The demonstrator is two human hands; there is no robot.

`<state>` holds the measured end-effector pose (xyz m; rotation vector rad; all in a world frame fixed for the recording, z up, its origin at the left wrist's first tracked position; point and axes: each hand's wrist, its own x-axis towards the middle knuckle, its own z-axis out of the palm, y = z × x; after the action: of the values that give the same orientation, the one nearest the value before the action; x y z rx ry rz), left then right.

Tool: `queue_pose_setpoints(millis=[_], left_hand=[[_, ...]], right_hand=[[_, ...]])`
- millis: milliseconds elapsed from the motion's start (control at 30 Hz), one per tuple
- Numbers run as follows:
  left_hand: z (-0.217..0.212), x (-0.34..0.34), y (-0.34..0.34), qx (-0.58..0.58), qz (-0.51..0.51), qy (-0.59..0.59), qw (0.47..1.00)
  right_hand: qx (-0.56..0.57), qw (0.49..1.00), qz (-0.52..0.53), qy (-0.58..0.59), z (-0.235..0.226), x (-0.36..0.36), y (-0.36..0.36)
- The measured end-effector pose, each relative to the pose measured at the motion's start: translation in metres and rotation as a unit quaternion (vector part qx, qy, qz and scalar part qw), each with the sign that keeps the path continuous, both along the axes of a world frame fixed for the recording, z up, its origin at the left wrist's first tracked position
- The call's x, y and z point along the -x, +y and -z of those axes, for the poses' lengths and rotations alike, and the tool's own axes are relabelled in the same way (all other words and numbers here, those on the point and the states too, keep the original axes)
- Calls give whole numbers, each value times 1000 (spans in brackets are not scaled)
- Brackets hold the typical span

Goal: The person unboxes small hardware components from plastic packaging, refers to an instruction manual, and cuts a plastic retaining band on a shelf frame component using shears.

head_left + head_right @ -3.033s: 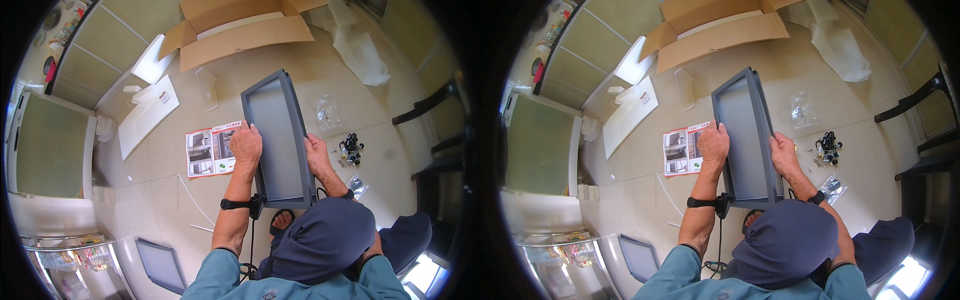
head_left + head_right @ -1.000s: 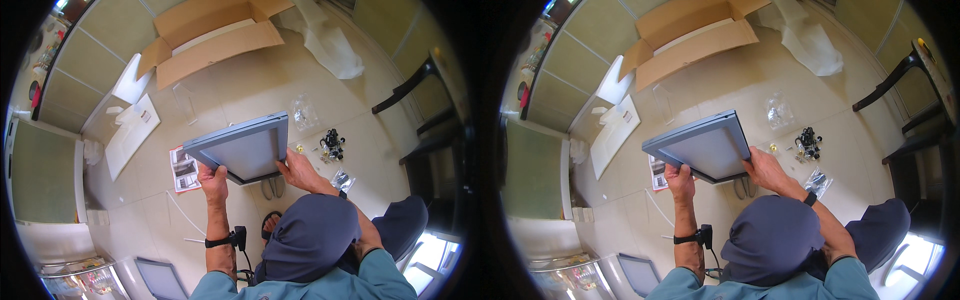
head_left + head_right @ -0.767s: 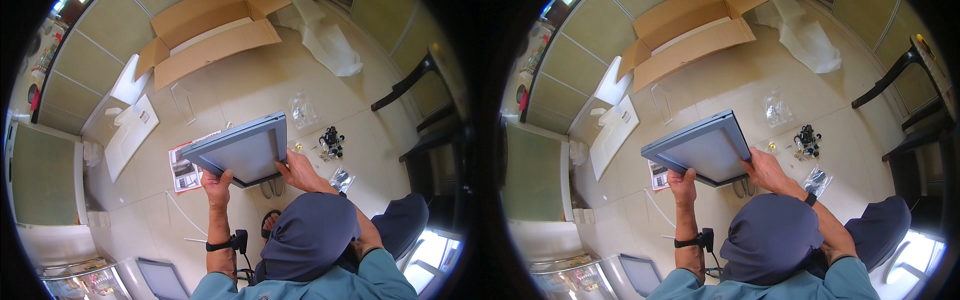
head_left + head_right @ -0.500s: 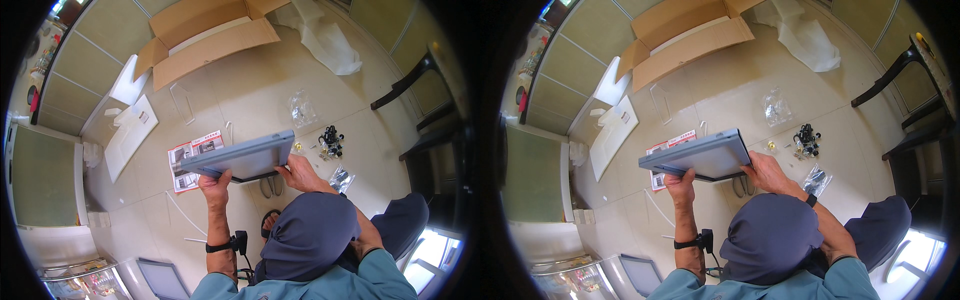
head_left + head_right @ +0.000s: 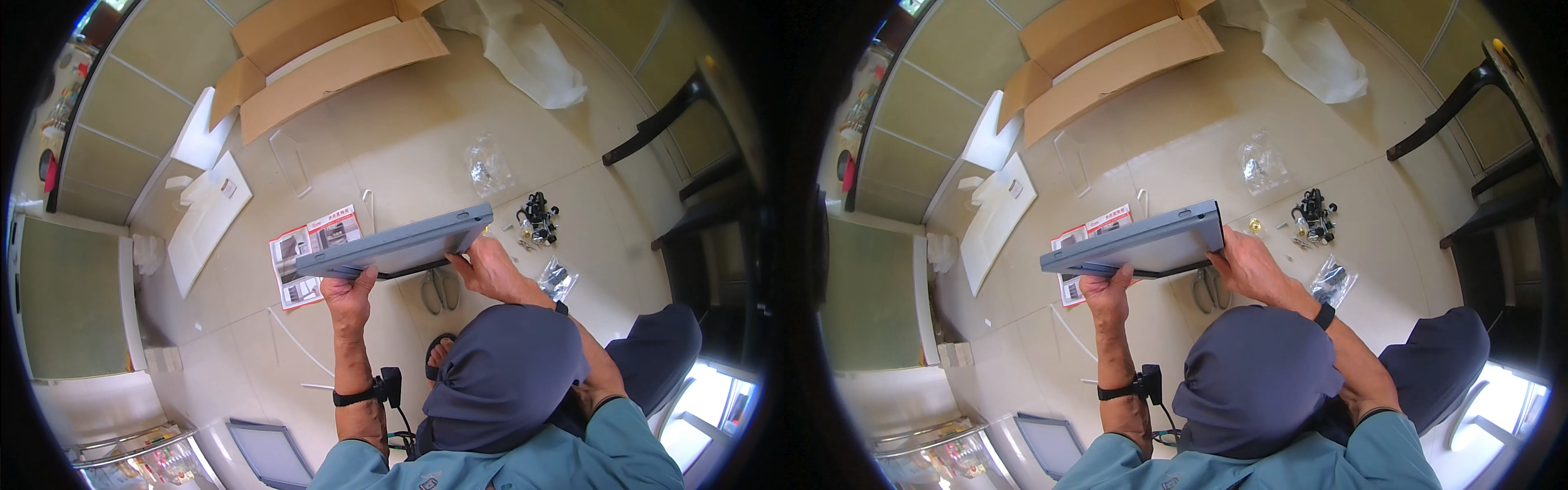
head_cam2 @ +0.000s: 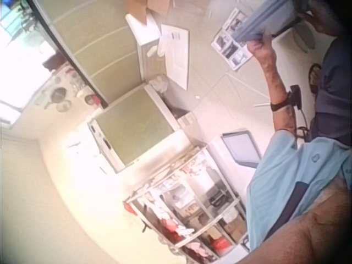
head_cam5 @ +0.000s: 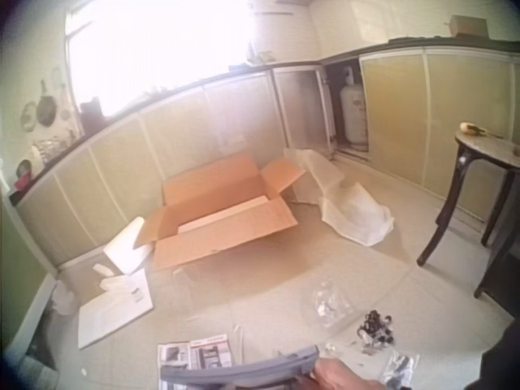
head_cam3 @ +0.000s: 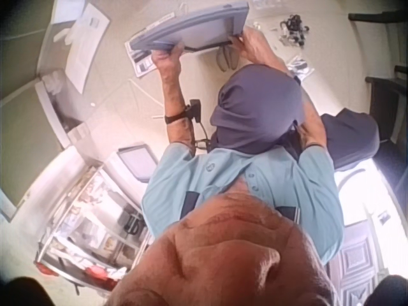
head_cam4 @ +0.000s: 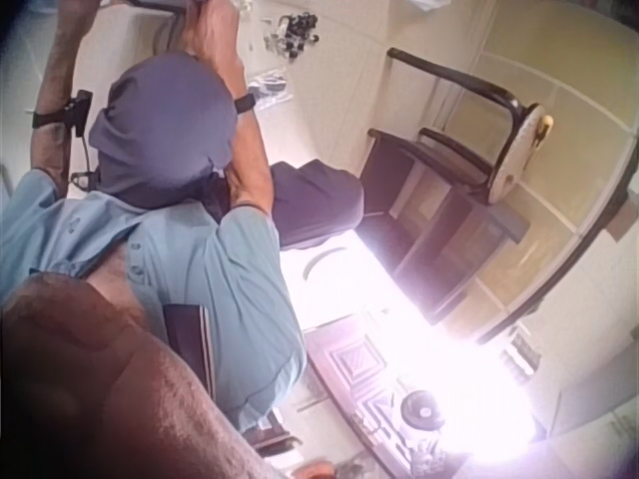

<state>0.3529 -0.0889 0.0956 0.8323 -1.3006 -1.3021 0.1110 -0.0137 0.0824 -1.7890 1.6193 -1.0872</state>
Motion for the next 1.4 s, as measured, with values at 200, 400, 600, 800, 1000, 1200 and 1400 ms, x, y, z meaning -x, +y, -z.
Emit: queue_pose_setpoints(millis=[200,400,600,800,1000,1200,1400], left_hand=[[-3,2,2,-1,1,-17,1000],[-1,-1,1,8,-36,-43,998],[2,2,-3,17,-67,-3,998],[13,5,-3,36,-65,-65,995],[6,6,1,42,-58,-96,993],[-39,17,3,20,-40,-38,998],[-78,25,-4,129,25,137,982]], right_hand=[[21,999,37,14,0,-4,3],[23,994,97,44,-16,-17,3],[-16,999,27,14,-62,0,-3],[65,990,-39,-117,-111,24,3],[55,957,-22,-284,-104,10,5],[52,976,-15,-213,-104,20,6],[44,971,-17,-233,-106,20,6]])
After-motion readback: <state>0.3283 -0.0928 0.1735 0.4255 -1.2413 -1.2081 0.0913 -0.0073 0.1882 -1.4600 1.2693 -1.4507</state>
